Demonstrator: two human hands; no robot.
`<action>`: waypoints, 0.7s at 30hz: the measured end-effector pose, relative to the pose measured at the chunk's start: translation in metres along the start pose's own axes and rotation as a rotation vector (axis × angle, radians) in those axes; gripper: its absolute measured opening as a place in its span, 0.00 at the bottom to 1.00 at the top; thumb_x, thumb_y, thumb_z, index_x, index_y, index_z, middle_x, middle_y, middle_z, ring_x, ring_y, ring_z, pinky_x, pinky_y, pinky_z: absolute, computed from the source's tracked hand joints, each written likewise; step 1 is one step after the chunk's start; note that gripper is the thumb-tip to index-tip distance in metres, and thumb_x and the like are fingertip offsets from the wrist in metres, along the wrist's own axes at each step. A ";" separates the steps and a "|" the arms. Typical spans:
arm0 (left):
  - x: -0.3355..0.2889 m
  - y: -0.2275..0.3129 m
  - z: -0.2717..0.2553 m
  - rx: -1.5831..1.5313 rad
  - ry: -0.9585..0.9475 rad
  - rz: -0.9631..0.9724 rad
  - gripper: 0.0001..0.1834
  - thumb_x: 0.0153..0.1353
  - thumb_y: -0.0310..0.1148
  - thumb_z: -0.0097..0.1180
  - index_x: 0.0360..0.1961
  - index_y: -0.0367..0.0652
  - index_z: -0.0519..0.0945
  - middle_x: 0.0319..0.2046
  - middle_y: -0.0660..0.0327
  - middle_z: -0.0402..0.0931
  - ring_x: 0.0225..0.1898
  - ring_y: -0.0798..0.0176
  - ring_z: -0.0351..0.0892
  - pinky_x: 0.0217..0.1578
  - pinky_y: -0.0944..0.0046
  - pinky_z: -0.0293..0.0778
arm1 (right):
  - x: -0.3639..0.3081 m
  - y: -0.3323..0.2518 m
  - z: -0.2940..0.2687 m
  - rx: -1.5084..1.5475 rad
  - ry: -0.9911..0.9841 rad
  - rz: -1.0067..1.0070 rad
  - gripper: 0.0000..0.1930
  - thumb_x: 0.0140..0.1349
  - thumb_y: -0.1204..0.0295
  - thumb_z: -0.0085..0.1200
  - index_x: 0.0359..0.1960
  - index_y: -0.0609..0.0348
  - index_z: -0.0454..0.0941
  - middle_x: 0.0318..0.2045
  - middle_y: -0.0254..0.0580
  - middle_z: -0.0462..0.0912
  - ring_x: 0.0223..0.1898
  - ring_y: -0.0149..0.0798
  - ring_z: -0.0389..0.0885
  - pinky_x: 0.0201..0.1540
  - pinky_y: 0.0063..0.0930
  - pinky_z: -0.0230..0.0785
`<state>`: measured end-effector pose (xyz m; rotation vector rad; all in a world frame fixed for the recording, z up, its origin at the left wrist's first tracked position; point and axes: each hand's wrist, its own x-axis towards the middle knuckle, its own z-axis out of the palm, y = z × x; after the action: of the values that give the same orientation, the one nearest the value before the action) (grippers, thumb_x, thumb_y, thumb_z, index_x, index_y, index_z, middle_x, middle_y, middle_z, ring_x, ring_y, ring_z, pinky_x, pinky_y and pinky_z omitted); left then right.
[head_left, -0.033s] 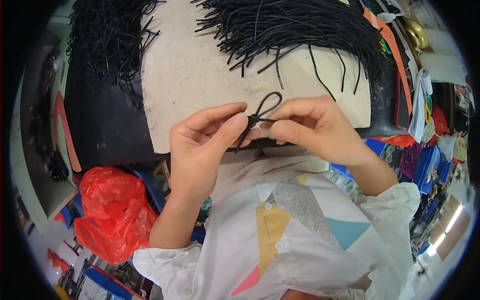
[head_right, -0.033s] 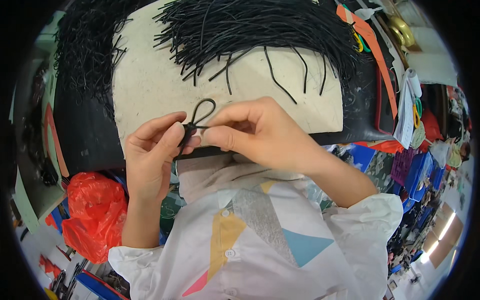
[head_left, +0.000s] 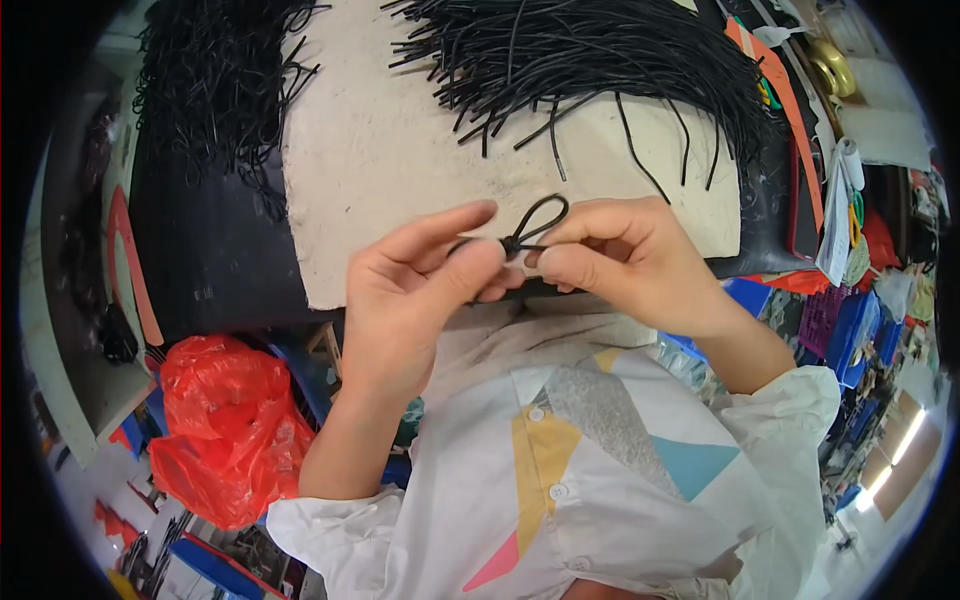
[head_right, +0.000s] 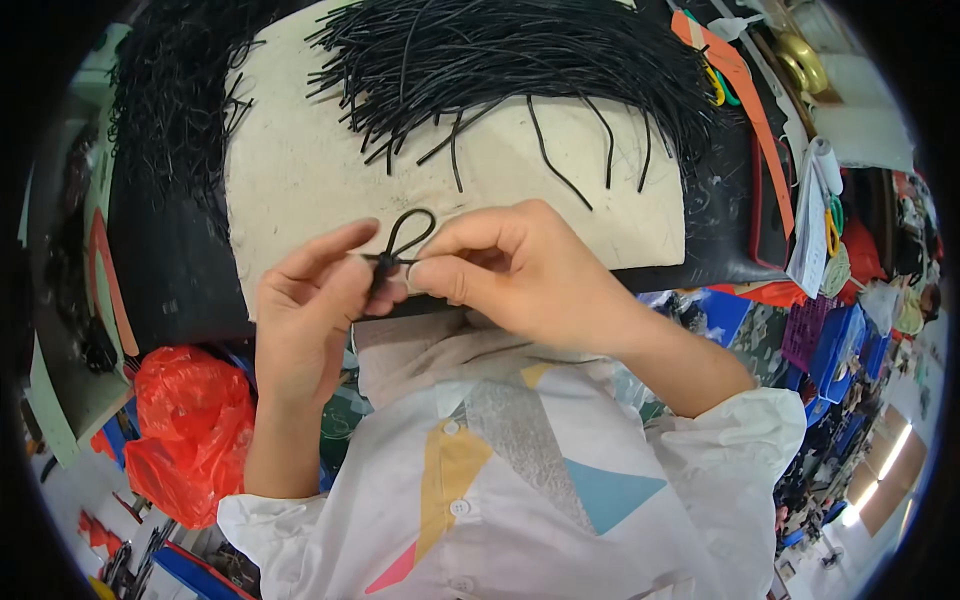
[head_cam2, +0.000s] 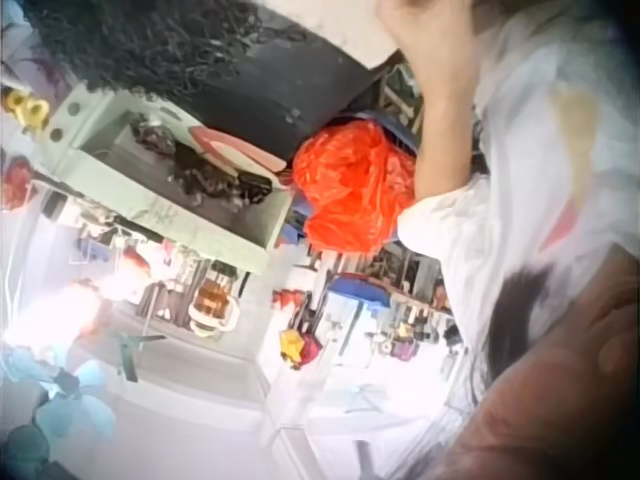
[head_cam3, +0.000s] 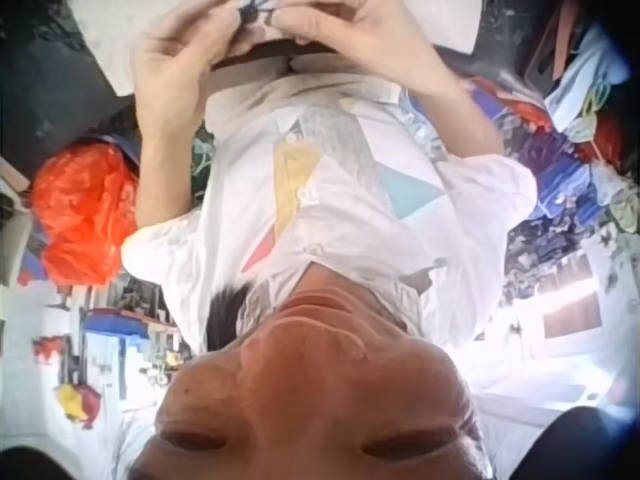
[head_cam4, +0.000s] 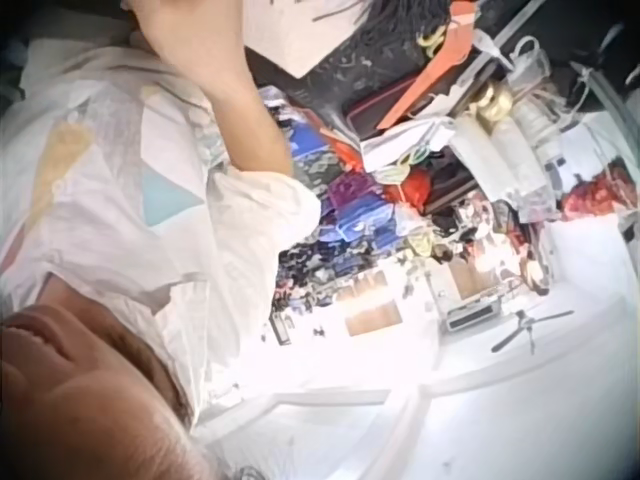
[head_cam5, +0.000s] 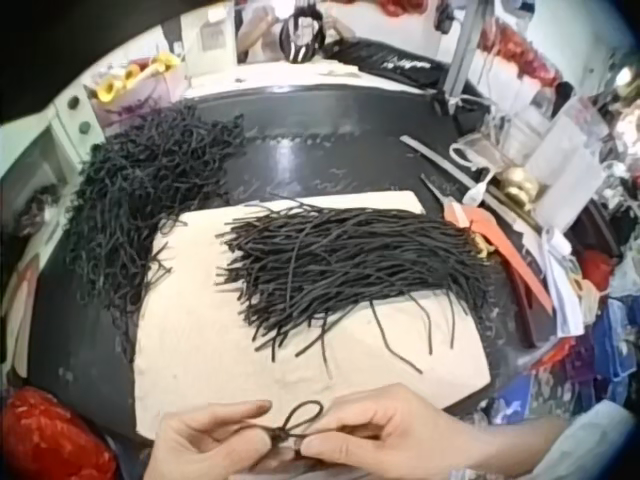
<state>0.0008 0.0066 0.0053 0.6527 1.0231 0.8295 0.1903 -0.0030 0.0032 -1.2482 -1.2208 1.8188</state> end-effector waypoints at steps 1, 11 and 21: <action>-0.001 -0.002 0.001 -0.001 -0.021 -0.038 0.09 0.55 0.22 0.51 0.37 0.28 0.75 0.28 0.53 0.77 0.26 0.64 0.78 0.28 0.71 0.74 | -0.001 -0.003 0.000 -0.083 0.004 -0.044 0.06 0.56 0.72 0.53 0.30 0.63 0.78 0.22 0.32 0.76 0.22 0.23 0.70 0.24 0.16 0.62; 0.053 0.061 -0.063 1.182 0.470 0.872 0.07 0.53 0.26 0.53 0.33 0.37 0.79 0.30 0.59 0.76 0.33 0.64 0.74 0.37 0.70 0.67 | 0.052 -0.018 -0.062 -1.356 0.647 -0.838 0.04 0.45 0.75 0.57 0.25 0.55 0.78 0.26 0.33 0.77 0.32 0.34 0.74 0.35 0.27 0.60; 0.049 0.046 0.018 1.490 0.170 1.314 0.16 0.35 0.27 0.64 0.30 0.38 0.79 0.24 0.62 0.70 0.26 0.62 0.68 0.24 0.65 0.65 | 0.054 -0.037 -0.036 -1.340 0.501 -1.001 0.07 0.42 0.75 0.52 0.26 0.53 0.73 0.24 0.29 0.73 0.33 0.33 0.72 0.43 0.32 0.54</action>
<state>0.0177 0.0713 0.0258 2.7441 1.2122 1.1011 0.2032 0.0698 0.0124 -1.1310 -2.2067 -0.1776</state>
